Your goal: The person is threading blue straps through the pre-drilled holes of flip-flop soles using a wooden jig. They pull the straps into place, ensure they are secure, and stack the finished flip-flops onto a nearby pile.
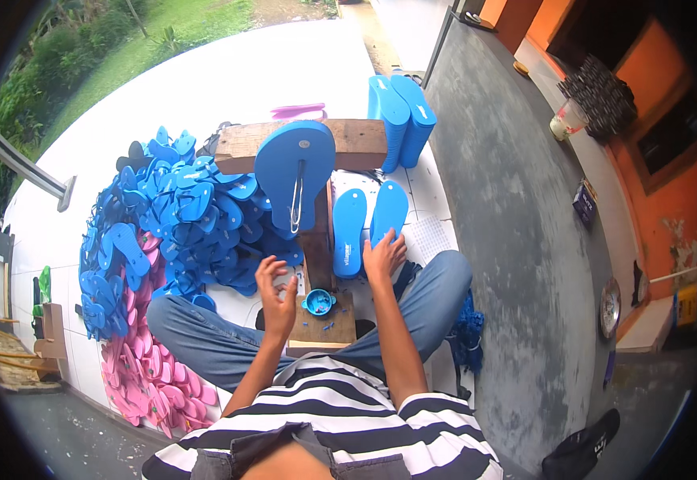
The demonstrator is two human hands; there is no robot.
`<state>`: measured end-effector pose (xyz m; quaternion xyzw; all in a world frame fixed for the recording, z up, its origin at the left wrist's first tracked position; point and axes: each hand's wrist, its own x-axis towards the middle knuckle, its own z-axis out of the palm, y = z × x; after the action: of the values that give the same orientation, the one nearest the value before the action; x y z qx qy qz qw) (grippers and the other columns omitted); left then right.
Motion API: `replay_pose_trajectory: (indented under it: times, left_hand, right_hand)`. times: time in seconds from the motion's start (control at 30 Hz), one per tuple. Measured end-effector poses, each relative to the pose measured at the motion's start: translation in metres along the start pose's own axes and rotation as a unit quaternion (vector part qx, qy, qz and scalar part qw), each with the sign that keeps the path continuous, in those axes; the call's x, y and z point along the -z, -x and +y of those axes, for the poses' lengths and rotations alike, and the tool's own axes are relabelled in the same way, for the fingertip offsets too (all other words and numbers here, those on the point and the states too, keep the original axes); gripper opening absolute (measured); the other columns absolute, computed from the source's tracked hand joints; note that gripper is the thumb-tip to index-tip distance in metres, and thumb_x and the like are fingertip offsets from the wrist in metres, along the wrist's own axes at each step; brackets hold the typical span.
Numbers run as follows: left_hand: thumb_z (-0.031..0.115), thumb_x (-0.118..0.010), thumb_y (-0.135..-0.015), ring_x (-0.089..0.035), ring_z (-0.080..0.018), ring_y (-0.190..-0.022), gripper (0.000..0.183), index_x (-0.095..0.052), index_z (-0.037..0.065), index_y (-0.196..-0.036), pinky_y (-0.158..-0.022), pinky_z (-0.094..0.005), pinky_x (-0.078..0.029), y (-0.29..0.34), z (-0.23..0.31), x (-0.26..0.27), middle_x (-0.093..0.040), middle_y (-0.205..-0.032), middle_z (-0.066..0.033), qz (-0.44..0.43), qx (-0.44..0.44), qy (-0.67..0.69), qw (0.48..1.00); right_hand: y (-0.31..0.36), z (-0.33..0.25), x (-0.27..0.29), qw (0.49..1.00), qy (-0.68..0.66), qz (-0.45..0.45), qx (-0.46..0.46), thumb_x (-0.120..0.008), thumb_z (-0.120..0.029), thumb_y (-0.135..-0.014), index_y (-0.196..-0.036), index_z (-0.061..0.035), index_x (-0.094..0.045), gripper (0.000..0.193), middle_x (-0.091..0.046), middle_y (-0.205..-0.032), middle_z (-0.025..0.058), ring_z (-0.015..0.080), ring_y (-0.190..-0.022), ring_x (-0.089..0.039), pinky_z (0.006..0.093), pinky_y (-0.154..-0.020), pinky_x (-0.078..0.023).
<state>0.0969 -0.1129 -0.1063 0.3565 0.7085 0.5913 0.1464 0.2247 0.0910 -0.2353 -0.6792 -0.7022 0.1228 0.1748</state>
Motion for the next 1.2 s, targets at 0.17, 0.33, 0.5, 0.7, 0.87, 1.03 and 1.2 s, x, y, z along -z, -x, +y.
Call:
replay_pose_trajectory:
  times: [0.17,0.33,0.5,0.7,0.87,1.03,1.2]
  left_hand:
    - [0.017,-0.066,-0.093,-0.057,-0.0148,-0.092,0.032,-0.057,0.005,-0.121,-0.075,-0.0263,-0.047,0.01,-0.014,-0.022,-0.056,-0.119,-0.0084,-0.107,0.078,0.083,0.988]
    - [0.02,-0.067,-0.092,-0.058,-0.0178,-0.088,0.037,-0.056,0.004,-0.123,-0.075,-0.0292,-0.048,-0.019,0.031,-0.027,-0.061,-0.114,-0.0084,-0.142,0.033,0.087,0.985]
    - [0.015,-0.072,-0.089,-0.058,-0.0143,-0.096,0.038,-0.057,0.003,-0.122,-0.076,-0.027,-0.047,-0.041,0.108,-0.001,-0.058,-0.113,-0.0063,-0.167,-0.087,0.042,0.981]
    - [0.003,-0.079,-0.076,-0.062,-0.0236,-0.087,0.036,-0.065,0.005,-0.109,-0.075,-0.0328,-0.049,-0.053,0.134,0.048,-0.068,-0.1,-0.0083,-0.229,-0.151,0.018,0.962]
    - [0.008,-0.079,-0.071,-0.066,-0.0249,-0.089,0.031,-0.069,0.004,-0.1,-0.078,-0.0347,-0.052,-0.072,0.15,0.057,-0.069,-0.095,-0.0105,-0.168,-0.301,0.012,0.939]
    - [0.009,-0.079,-0.072,-0.066,-0.0262,-0.084,0.031,-0.068,0.002,-0.1,-0.072,-0.035,-0.053,-0.086,0.162,0.054,-0.067,-0.092,-0.011,-0.063,-0.397,-0.035,0.915]
    - [0.002,-0.082,-0.061,-0.066,-0.0231,-0.086,0.037,-0.071,0.004,-0.097,-0.075,-0.0324,-0.054,-0.097,0.162,0.044,-0.07,-0.094,-0.009,-0.045,-0.353,0.035,0.934]
  right_hand:
    - [-0.003,-0.015,0.027,0.988,-0.119,-0.005,-0.096,-0.073,-0.03,-0.077,-0.14,-0.0009,-0.037,0.077,-0.044,-0.133,0.0256,0.0434,-0.119,-0.046,0.0543,-0.099,-0.038]
    - [0.066,-0.026,0.108,0.812,-0.578,-0.068,-0.052,-0.076,-0.03,-0.08,-0.147,-0.0058,-0.022,0.09,-0.043,-0.129,0.0174,0.0299,-0.12,-0.046,0.0439,-0.1,-0.039]
    - [0.158,-0.027,0.158,0.887,-0.431,-0.067,0.151,-0.082,-0.012,-0.072,-0.148,-0.0051,-0.009,0.105,-0.034,-0.137,0.0154,0.0261,-0.125,-0.039,0.042,-0.102,-0.034]
    - [0.151,-0.045,0.188,0.865,-0.416,-0.071,0.272,-0.089,-0.019,-0.069,-0.141,-0.0003,-0.017,0.103,-0.035,-0.133,0.0197,0.0317,-0.125,-0.039,0.0424,-0.1,-0.037]
    - [0.085,-0.098,0.252,0.797,-0.462,-0.039,0.388,-0.078,-0.006,-0.077,-0.125,-0.0061,-0.051,0.055,-0.059,-0.122,0.0164,0.0315,-0.111,-0.059,0.0424,-0.092,-0.045]
    - [0.063,-0.112,0.267,0.79,-0.416,0.041,0.448,-0.072,0.002,-0.078,-0.119,-0.007,-0.057,0.045,-0.066,-0.11,0.0118,0.0293,-0.103,-0.064,0.0397,-0.087,-0.048]
    - [0.057,-0.119,0.266,0.796,-0.417,0.062,0.435,-0.074,0.002,-0.077,-0.12,-0.007,-0.058,0.048,-0.066,-0.11,0.0117,0.0277,-0.101,-0.065,0.039,-0.084,-0.05]
